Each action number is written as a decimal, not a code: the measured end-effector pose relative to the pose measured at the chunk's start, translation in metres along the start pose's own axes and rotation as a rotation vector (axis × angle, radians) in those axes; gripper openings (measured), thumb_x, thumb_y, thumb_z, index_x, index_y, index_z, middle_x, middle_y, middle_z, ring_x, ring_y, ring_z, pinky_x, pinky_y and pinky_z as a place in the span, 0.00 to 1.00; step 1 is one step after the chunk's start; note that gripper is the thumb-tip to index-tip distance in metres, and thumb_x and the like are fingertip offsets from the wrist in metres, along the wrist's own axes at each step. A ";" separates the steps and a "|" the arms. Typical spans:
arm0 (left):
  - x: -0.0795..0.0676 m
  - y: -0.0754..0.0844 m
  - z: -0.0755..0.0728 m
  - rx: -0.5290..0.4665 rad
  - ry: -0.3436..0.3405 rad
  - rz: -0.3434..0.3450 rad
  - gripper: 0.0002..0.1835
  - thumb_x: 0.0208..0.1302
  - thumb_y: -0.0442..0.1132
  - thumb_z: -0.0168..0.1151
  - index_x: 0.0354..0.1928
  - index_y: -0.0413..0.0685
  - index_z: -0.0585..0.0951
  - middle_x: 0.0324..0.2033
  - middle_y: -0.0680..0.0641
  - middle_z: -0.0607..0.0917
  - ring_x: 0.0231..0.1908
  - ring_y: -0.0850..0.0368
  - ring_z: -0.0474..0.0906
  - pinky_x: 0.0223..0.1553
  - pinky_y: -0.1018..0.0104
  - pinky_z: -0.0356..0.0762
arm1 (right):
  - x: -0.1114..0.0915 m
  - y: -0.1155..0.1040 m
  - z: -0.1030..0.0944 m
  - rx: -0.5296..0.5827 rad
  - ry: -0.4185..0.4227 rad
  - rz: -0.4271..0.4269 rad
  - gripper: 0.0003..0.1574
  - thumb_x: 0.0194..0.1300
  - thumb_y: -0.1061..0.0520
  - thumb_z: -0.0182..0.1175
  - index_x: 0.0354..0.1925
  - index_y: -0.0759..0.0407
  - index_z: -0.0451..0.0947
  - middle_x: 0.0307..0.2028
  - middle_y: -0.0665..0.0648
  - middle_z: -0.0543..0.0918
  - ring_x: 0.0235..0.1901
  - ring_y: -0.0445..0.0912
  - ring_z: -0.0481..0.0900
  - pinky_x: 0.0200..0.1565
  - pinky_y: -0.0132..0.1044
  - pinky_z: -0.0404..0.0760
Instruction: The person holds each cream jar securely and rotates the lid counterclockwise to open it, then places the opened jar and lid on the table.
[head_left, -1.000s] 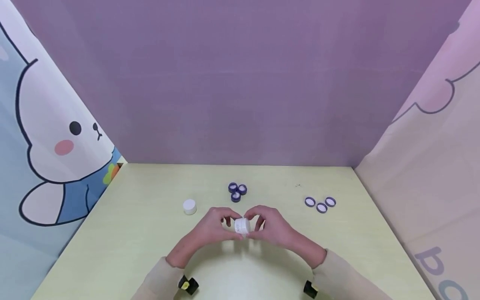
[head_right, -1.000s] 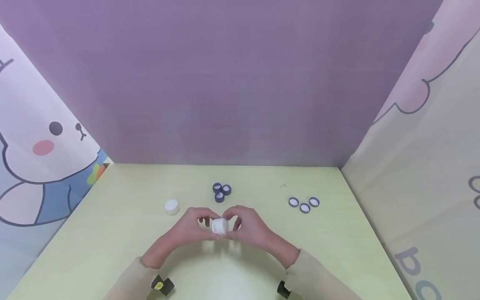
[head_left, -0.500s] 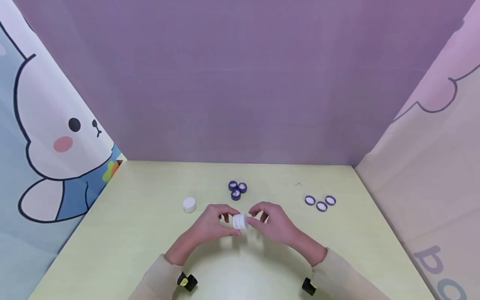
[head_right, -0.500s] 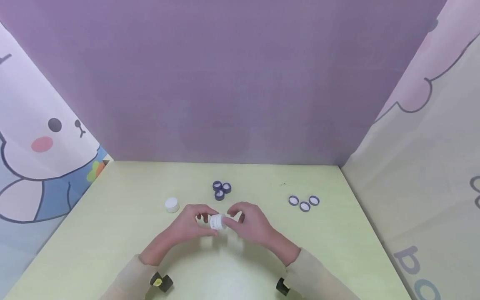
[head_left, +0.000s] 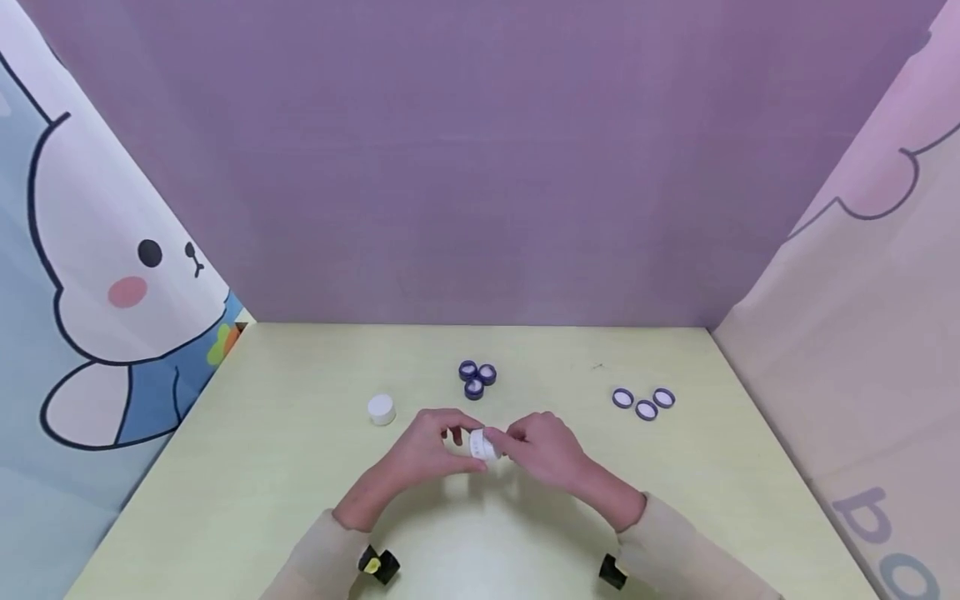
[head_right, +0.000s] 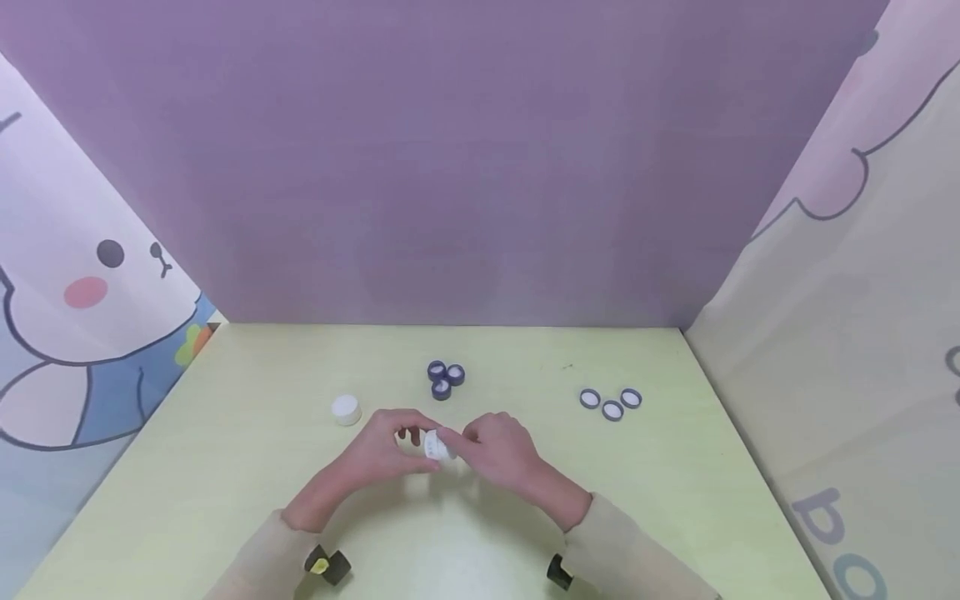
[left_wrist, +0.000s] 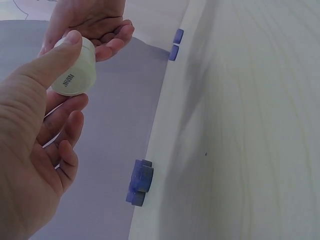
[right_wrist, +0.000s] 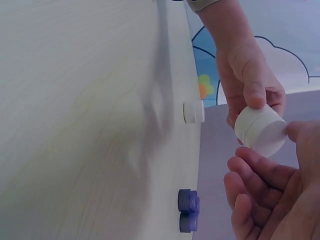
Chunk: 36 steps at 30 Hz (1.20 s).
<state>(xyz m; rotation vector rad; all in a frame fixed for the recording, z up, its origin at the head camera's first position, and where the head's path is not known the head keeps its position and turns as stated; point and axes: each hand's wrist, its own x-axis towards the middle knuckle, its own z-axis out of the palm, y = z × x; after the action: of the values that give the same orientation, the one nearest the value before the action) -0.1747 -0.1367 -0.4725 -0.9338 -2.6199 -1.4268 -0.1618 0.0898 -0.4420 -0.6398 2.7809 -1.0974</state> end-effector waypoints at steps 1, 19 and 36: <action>0.000 0.000 0.000 -0.002 0.002 -0.001 0.23 0.43 0.58 0.78 0.44 0.64 0.86 0.33 0.66 0.83 0.31 0.62 0.76 0.30 0.67 0.75 | 0.000 0.000 0.000 0.001 -0.005 -0.007 0.31 0.67 0.29 0.51 0.19 0.45 0.81 0.09 0.40 0.65 0.12 0.36 0.59 0.17 0.30 0.59; 0.001 0.004 0.002 -0.023 -0.012 0.012 0.23 0.42 0.56 0.79 0.43 0.64 0.86 0.33 0.66 0.83 0.30 0.62 0.76 0.31 0.64 0.75 | -0.007 0.007 -0.008 0.168 -0.039 -0.149 0.24 0.52 0.53 0.75 0.48 0.49 0.81 0.40 0.48 0.81 0.25 0.44 0.78 0.27 0.34 0.79; -0.006 0.001 0.001 0.016 0.063 -0.033 0.25 0.41 0.56 0.80 0.44 0.58 0.87 0.32 0.66 0.83 0.30 0.59 0.77 0.28 0.67 0.75 | -0.008 -0.003 -0.006 -0.066 0.052 0.005 0.35 0.74 0.32 0.39 0.33 0.53 0.82 0.25 0.46 0.79 0.24 0.40 0.73 0.29 0.37 0.73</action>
<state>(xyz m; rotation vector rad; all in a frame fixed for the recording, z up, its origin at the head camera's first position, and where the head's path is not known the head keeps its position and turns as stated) -0.1686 -0.1380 -0.4739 -0.8336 -2.6092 -1.4160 -0.1547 0.0954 -0.4360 -0.6190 2.8717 -1.0397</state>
